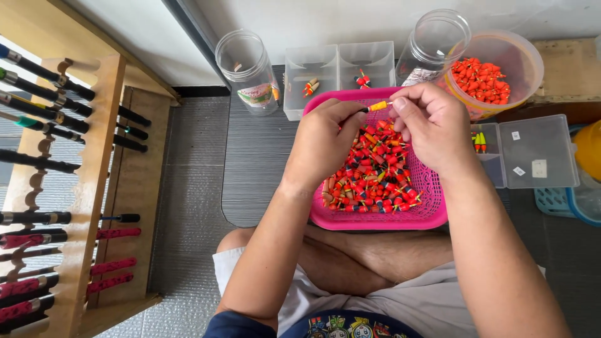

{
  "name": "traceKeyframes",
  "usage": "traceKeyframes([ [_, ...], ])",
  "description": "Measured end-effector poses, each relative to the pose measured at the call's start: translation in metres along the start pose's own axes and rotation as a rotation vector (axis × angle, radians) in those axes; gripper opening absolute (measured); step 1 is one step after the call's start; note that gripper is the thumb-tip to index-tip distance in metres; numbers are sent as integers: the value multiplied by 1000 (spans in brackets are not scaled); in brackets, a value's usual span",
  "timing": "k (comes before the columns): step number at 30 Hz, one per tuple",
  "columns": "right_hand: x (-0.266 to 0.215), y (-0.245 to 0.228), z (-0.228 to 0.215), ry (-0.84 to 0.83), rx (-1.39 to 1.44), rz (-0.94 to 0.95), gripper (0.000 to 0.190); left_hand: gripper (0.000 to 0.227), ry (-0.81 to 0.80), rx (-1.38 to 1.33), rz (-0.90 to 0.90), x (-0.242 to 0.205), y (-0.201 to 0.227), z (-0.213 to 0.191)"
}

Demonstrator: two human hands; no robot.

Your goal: Manually assembling small fishing float components by joining stems to float bodies.

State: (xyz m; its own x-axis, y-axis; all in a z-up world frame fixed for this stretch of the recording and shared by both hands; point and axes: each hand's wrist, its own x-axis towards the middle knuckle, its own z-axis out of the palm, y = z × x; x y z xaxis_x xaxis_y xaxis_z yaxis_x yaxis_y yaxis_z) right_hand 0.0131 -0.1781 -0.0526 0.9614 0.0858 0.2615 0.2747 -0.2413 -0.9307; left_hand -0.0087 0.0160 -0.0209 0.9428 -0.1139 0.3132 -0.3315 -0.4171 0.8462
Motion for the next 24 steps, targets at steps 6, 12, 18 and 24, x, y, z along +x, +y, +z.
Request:
traceKeyframes([
  [6, -2, -1, 0, 4, 83, 1, 11, 14, 49, -100, 6, 1, 0, 1],
  [12, -1, -8, 0, 23, 98, 21, 12, 19, 74, -239, -7, -1, -7, 4],
  [18, -1, -9, 0, 18, 52, 33, 11, 13, 84, -193, -16, -2, -2, 2],
  [24, -1, -8, -4, 4, 23, 52, 11, 10, 36, -120, 46, 0, 6, 0],
])
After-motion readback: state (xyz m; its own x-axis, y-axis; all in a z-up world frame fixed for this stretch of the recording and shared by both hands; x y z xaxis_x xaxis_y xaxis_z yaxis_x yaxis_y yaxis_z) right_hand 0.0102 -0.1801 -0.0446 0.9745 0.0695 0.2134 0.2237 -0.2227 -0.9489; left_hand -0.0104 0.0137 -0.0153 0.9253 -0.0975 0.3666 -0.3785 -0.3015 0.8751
